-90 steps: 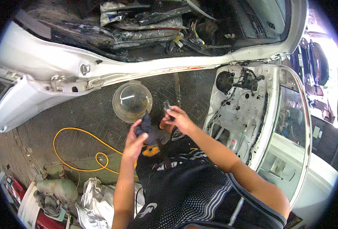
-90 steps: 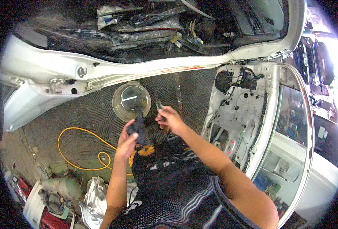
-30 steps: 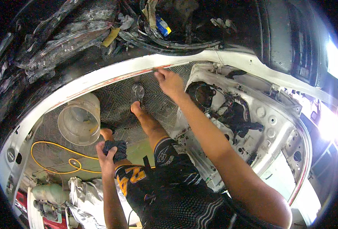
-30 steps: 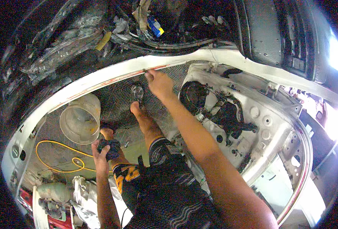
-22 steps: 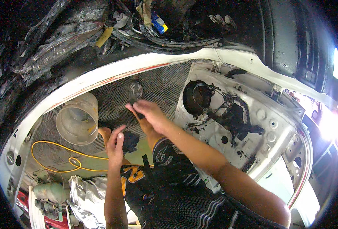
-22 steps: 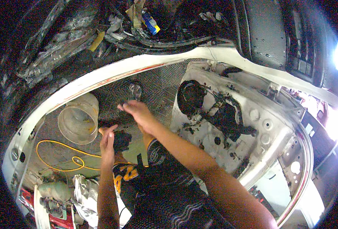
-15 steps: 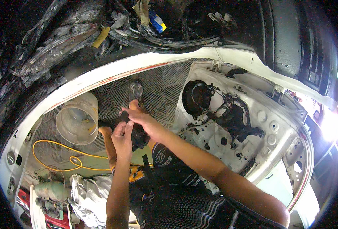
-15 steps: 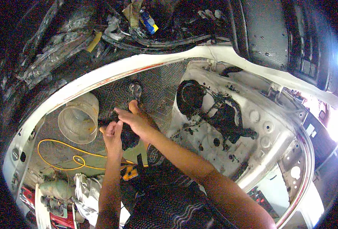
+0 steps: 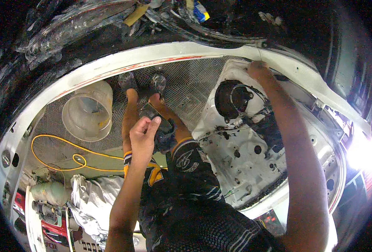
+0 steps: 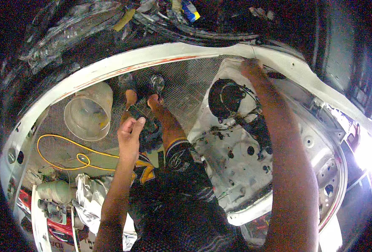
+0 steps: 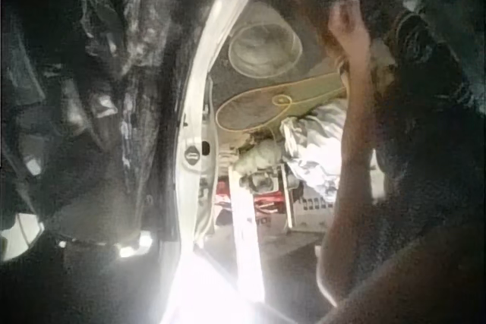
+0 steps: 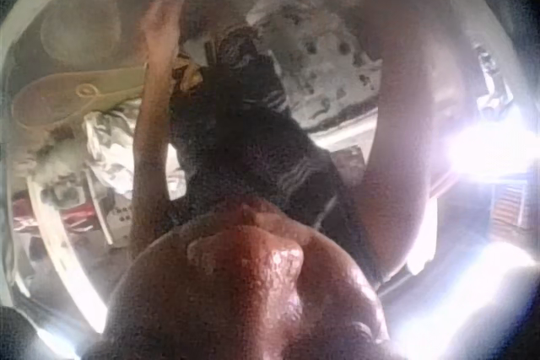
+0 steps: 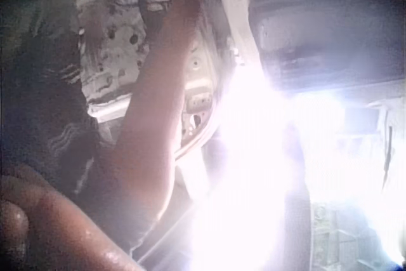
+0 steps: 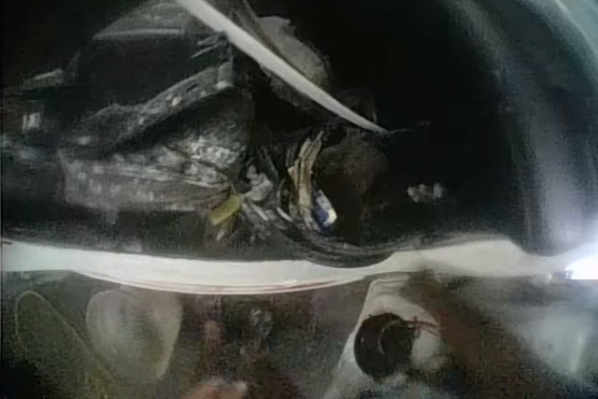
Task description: The person cleans the interior of a white car using a dark cloth and a bucket of water. They wipe the door jambs, floor mats, and interior panels, repeatedly dipping the cloth into the bucket to rinse it.
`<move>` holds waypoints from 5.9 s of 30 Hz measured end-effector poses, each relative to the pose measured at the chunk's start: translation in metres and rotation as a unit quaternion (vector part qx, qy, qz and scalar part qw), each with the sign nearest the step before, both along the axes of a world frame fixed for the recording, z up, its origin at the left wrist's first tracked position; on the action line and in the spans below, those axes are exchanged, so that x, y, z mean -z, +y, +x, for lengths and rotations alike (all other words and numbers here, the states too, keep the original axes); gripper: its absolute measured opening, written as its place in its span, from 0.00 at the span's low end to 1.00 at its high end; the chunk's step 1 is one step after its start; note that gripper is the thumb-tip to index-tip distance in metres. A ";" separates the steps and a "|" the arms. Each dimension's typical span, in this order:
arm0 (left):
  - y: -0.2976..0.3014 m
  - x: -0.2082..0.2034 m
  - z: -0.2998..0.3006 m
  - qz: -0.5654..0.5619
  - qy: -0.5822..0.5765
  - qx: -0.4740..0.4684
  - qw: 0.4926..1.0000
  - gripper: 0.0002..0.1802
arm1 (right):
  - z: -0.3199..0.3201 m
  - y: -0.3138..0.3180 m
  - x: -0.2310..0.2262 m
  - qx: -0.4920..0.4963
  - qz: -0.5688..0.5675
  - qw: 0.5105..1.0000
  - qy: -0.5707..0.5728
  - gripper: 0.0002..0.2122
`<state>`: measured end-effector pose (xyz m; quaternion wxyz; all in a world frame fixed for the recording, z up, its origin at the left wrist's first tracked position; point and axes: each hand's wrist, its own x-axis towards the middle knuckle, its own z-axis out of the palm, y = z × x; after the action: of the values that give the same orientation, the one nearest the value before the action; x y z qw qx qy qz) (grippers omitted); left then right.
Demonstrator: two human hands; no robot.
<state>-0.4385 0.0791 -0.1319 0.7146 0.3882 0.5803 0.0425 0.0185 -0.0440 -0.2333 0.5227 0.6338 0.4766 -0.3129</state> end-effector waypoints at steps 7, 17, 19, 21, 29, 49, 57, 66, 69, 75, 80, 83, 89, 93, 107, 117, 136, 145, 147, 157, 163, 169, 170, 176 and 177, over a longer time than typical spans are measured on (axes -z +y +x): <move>0.027 0.005 -0.034 -0.052 -0.008 -0.026 0.998 0.14 | 0.021 0.002 0.000 -0.013 -0.034 0.999 0.012 0.12; 0.042 0.027 -0.075 -0.024 0.054 -0.044 0.997 0.19 | 0.030 -0.001 -0.026 -0.113 -0.060 0.987 0.101 0.09; 0.041 0.027 -0.072 -0.025 0.048 -0.034 0.998 0.19 | 0.034 0.000 -0.020 -0.086 -0.039 0.990 0.103 0.10; 0.043 0.027 -0.067 -0.017 0.048 -0.003 0.999 0.18 | 0.035 0.003 -0.021 -0.074 -0.060 0.991 0.097 0.12; 0.033 0.021 -0.053 -0.028 0.027 -0.031 0.999 0.17 | 0.027 0.012 -0.017 -0.010 -0.138 0.989 0.060 0.14; 0.047 0.020 -0.071 -0.008 0.055 0.033 0.998 0.18 | 0.036 0.001 -0.008 0.047 -0.073 0.996 -0.013 0.12; 0.038 0.037 -0.090 0.018 0.074 0.035 0.997 0.19 | 0.033 -0.012 0.024 -0.057 0.016 0.998 -0.019 0.12; 0.061 0.038 -0.092 -0.015 0.068 0.045 0.997 0.15 | 0.017 0.002 0.019 0.222 -0.122 0.951 -0.179 0.12; 0.059 0.033 -0.098 -0.027 0.067 0.000 0.997 0.16 | 0.021 0.014 0.027 0.180 -0.132 0.959 -0.173 0.14; 0.055 0.039 -0.106 -0.031 0.058 -0.003 0.998 0.17 | 0.034 -0.006 0.027 0.224 -0.094 0.965 -0.095 0.15; 0.051 0.041 -0.104 -0.015 0.046 0.002 0.999 0.17 | -0.037 0.007 -0.013 0.069 0.248 0.960 -0.111 0.15; 0.051 0.030 -0.085 0.028 0.060 0.025 0.998 0.17 | -0.137 0.051 -0.059 0.043 0.464 0.884 -0.035 0.18; 0.054 0.021 -0.034 0.044 -0.033 0.165 0.985 0.16 | -0.314 0.094 -0.117 0.597 0.282 0.613 0.433 0.26; 0.064 0.008 -0.002 0.048 -0.070 0.237 0.968 0.13 | -0.331 0.093 -0.130 0.697 0.376 0.506 0.341 0.17; 0.061 -0.004 0.050 0.046 -0.169 0.203 0.963 0.09 | -0.272 0.103 -0.158 0.770 0.380 0.453 0.240 0.12; 0.083 0.042 -0.049 -0.006 -0.031 0.119 0.992 0.14 | -0.022 -0.004 -0.264 0.039 0.200 0.979 0.014 0.15; 0.019 0.035 -0.030 0.037 -0.038 0.126 0.991 0.10 | 0.065 -0.036 -0.199 0.097 0.101 0.974 0.179 0.15; 0.015 0.035 -0.050 0.037 -0.039 0.138 0.989 0.10 | 0.059 -0.017 -0.182 0.043 -0.171 0.982 0.074 0.16; 0.016 0.036 -0.062 0.033 -0.026 0.111 0.993 0.10 | 0.063 -0.013 -0.183 -0.001 -0.189 0.979 0.083 0.16; 0.015 0.051 -0.106 0.055 0.008 0.133 0.990 0.11 | 0.062 -0.020 -0.220 -0.103 -0.187 0.971 0.105 0.14; 0.026 0.042 -0.091 0.045 0.024 0.080 0.995 0.10 | 0.110 -0.056 -0.221 -0.080 -0.037 0.976 0.198 0.15; 0.026 0.038 -0.059 0.059 -0.003 0.131 0.990 0.13 | 0.076 -0.012 -0.189 -0.137 -0.106 0.962 0.213 0.19; 0.027 0.037 -0.057 0.059 -0.003 0.139 0.988 0.12 | 0.071 -0.011 -0.184 -0.171 -0.150 0.954 0.197 0.19; 0.035 0.037 -0.059 0.064 0.010 0.157 0.985 0.12 | 0.055 -0.013 -0.182 -0.160 -0.195 0.951 0.177 0.15; 0.033 0.038 -0.064 0.081 0.014 0.143 0.986 0.11 | 0.056 -0.012 -0.183 -0.155 -0.191 0.954 0.172 0.15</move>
<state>-0.5029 0.1124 -0.1695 0.6714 0.5247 0.5231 -0.0187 0.0740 -0.0561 -0.0498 0.5861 0.3771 0.5828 -0.4179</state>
